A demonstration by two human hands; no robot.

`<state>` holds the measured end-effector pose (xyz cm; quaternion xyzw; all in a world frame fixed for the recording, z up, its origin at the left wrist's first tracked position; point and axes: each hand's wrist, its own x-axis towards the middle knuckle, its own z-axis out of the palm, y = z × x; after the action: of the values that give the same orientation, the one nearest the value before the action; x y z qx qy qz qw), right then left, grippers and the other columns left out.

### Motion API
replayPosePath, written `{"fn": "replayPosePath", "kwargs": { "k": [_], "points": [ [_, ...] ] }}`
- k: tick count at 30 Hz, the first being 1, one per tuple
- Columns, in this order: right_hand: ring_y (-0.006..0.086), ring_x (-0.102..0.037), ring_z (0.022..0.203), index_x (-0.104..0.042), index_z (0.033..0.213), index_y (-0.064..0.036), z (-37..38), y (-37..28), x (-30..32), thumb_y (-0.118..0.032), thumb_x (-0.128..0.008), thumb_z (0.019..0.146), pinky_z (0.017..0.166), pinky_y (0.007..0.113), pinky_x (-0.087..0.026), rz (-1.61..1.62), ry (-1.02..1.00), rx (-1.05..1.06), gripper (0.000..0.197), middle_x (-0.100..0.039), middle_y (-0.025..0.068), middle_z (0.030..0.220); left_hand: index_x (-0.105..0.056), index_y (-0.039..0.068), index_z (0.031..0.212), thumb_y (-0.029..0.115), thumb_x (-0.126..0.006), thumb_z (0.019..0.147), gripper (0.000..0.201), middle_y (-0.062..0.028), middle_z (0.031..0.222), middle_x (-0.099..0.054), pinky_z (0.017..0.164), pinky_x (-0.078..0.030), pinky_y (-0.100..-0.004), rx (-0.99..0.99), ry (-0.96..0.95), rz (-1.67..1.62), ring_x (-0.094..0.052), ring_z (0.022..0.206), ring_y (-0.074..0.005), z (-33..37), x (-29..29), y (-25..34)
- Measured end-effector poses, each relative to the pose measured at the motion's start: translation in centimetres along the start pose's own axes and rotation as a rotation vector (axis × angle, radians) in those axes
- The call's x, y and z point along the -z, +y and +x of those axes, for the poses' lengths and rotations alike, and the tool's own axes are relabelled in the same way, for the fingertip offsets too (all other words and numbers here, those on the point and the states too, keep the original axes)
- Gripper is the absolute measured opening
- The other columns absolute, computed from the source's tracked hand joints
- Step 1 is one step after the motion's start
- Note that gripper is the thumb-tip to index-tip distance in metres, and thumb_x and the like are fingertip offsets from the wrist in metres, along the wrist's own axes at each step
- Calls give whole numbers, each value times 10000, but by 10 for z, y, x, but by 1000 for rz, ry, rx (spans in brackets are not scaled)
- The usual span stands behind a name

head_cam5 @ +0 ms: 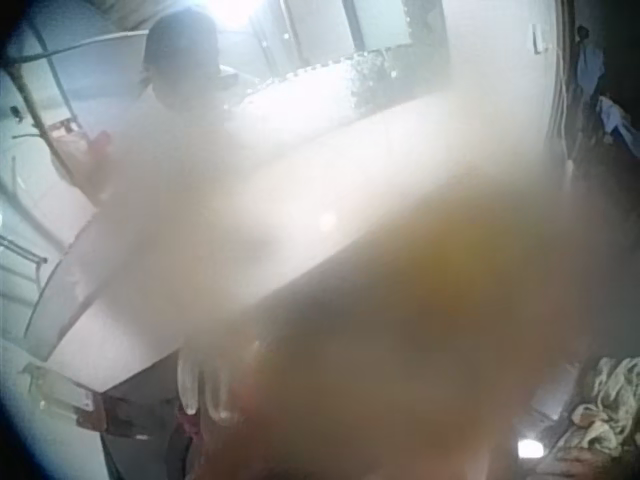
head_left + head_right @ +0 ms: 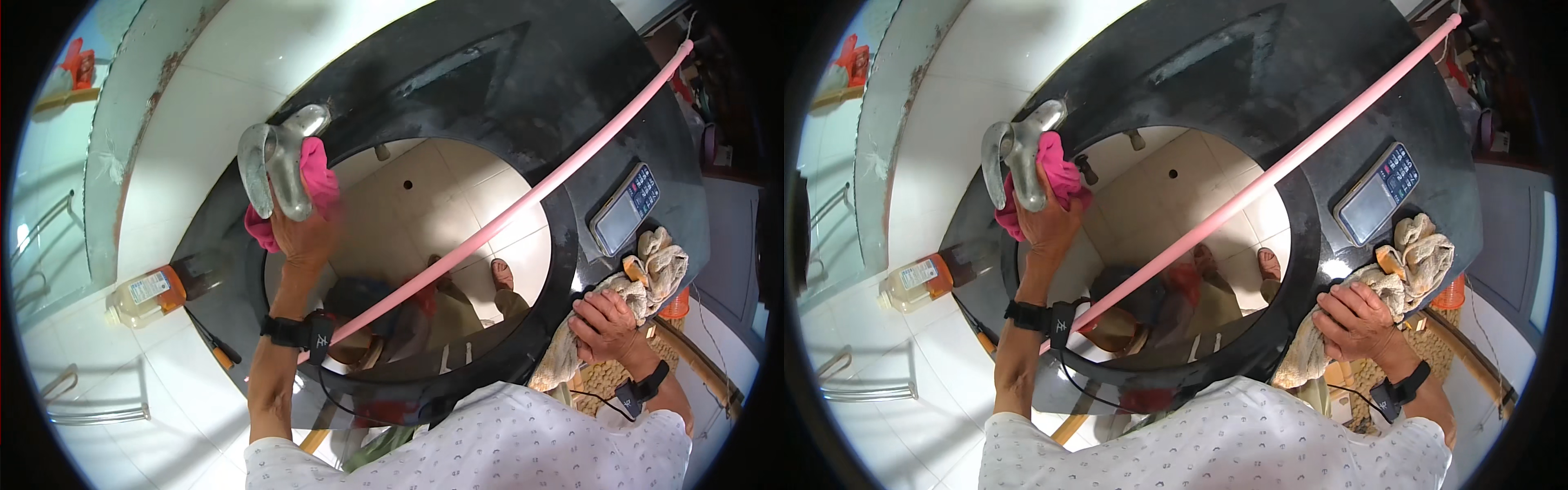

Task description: The recorder wipes down a black bathroom countertop and the faucet with a pink cloth.

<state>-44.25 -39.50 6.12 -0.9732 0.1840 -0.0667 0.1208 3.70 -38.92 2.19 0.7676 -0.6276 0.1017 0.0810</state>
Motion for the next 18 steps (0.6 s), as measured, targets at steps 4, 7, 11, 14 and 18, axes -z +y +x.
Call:
{"fn": "replayPosePath", "kwargs": {
  "k": [4, 7, 11, 14, 18],
  "points": [
    [254, -558, 971, -589, 900, -150, 0, 2, -3, -283, -540, 647, 895, 430, -414, -14, 5, 21, 290, -585, 59, 1050, -263, 8, 1397, 169, -667, 652, 863, -245, 1363, -342, 1049, -271, -476, -5, -27, 36, -333, 1250, -426, 3, -5, 11],
    [253, -556, 973, -592, 888, -150, -1, 0, -4, -281, -537, 634, 911, 432, -407, -25, -28, 19, 290, -584, 56, 1045, -280, 18, 1392, 152, -668, 653, 845, -247, 1357, -348, 1047, -268, -479, -203, -49, -34, -326, 1255, -428, 29, -10, 37],
    [249, -548, 988, -597, 860, -145, 1, -4, 4, -270, -543, 602, 934, 434, -395, -61, -56, -21, 292, -583, 55, 1046, -287, 44, 1388, 129, -674, 660, 829, -239, 1372, -324, 1061, -242, -493, -240, -62, -129, -306, 1275, -413, 39, -3, 43],
    [245, -545, 995, -602, 849, -138, -2, -3, 0, -257, -552, 582, 937, 430, -395, -72, -57, -29, 296, -585, 56, 1043, -285, 61, 1385, 114, -683, 650, 837, -225, 1388, -301, 1066, -238, -490, -265, -100, -139, -300, 1284, -397, 37, -1, 32],
    [242, -547, 994, -607, 865, -136, 0, -2, 0, -240, -563, 574, 935, 424, -400, -34, -12, -21, 311, -592, 55, 1041, -298, 48, 1372, 118, -689, 634, 839, -230, 1361, -327, 1041, -302, -473, -215, -161, -38, -330, 1265, -407, 9, 14, -6]
  ]
}}
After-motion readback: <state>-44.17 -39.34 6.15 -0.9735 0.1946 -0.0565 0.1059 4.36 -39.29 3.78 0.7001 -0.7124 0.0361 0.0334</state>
